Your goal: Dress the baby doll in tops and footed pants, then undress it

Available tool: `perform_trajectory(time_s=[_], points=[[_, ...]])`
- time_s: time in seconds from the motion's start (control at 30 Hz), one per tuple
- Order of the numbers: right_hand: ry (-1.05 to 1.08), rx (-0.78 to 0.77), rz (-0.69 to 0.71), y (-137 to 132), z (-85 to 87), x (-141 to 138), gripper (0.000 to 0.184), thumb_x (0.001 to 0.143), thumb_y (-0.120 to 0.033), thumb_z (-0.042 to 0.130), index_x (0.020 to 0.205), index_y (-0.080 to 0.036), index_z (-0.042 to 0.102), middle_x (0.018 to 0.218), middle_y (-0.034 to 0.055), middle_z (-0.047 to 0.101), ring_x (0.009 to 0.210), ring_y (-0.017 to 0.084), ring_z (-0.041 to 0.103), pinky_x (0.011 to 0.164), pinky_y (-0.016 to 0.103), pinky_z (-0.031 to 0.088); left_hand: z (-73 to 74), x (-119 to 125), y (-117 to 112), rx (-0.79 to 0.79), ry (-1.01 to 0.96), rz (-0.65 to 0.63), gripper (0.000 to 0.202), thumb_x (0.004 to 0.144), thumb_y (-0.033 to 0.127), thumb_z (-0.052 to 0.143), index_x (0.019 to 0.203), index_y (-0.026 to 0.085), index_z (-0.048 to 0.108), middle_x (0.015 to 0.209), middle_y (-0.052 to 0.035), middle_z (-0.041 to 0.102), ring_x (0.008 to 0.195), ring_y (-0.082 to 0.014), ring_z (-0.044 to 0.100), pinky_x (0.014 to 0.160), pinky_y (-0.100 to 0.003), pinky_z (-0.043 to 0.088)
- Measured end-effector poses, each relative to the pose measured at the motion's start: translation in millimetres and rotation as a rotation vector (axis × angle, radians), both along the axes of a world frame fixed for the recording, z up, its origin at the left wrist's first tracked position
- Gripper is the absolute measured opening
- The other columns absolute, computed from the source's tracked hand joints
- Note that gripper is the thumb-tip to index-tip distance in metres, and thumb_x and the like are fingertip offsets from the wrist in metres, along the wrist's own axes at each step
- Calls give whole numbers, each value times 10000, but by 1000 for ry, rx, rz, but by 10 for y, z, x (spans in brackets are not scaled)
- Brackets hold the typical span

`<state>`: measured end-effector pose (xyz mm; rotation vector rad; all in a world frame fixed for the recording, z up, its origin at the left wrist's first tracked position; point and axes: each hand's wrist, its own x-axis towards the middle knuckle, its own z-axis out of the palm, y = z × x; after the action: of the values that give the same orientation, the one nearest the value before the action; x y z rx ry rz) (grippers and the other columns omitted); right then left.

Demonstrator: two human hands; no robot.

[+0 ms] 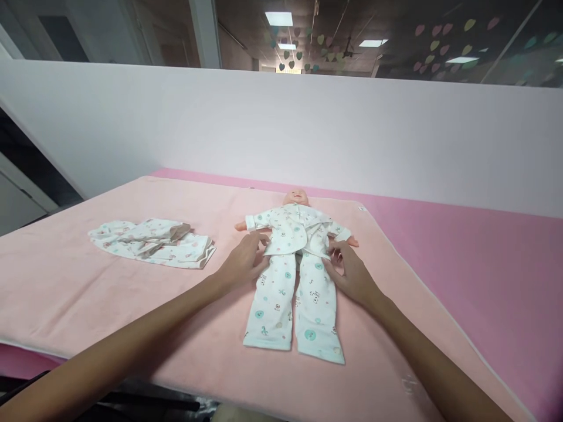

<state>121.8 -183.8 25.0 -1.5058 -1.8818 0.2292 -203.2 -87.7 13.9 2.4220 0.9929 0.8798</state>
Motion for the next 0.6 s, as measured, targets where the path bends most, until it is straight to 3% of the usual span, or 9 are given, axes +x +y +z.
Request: perform_trajectory(time_s=[0.13,0.23,0.33,0.43,0.53,0.6], points=[[-146,-35,-96,21,-212,53,131,996,-362,559,1026,-235,563,938,57,648,838,253,603,731,372,440,-54,67,-26,12,141,116,215,900,226,559,1109,229,508,997,-65,673,916,-278,615,793,-392,445],[-287,10,-28,46,-273,46,194,995,-264,471,803,-245,455,758,31,561,724,226,514,664,357,357,-95,96,-53,33,171,114,183,873,179,523,1037,242,468,888,-28,644,818,-251,598,737,-359,417],[-316,8,97,3,-241,89,252,960,-225,500,737,-241,382,703,12,515,698,206,468,660,349,331,-118,41,-57,60,226,46,231,841,169,538,1052,245,483,788,11,610,738,-232,574,709,-341,392],[-213,-58,122,-44,-140,167,280,986,-289,522,729,-235,426,716,11,534,717,203,484,683,343,353,-57,-34,-48,108,251,-21,238,836,181,560,1063,238,517,730,31,603,695,-218,553,730,-347,391],[26,-132,-53,72,-12,233,371,1062,-449,450,762,-239,513,781,26,599,756,213,527,709,342,389,101,-13,-15,156,164,-62,127,907,238,548,1034,233,555,789,9,638,753,-215,580,772,-353,411],[260,-261,-194,292,71,256,458,1070,-552,414,775,-239,575,816,42,649,773,215,568,703,334,414,240,105,66,154,71,-49,111,985,314,509,1010,230,578,892,-24,674,850,-225,610,801,-355,426]])
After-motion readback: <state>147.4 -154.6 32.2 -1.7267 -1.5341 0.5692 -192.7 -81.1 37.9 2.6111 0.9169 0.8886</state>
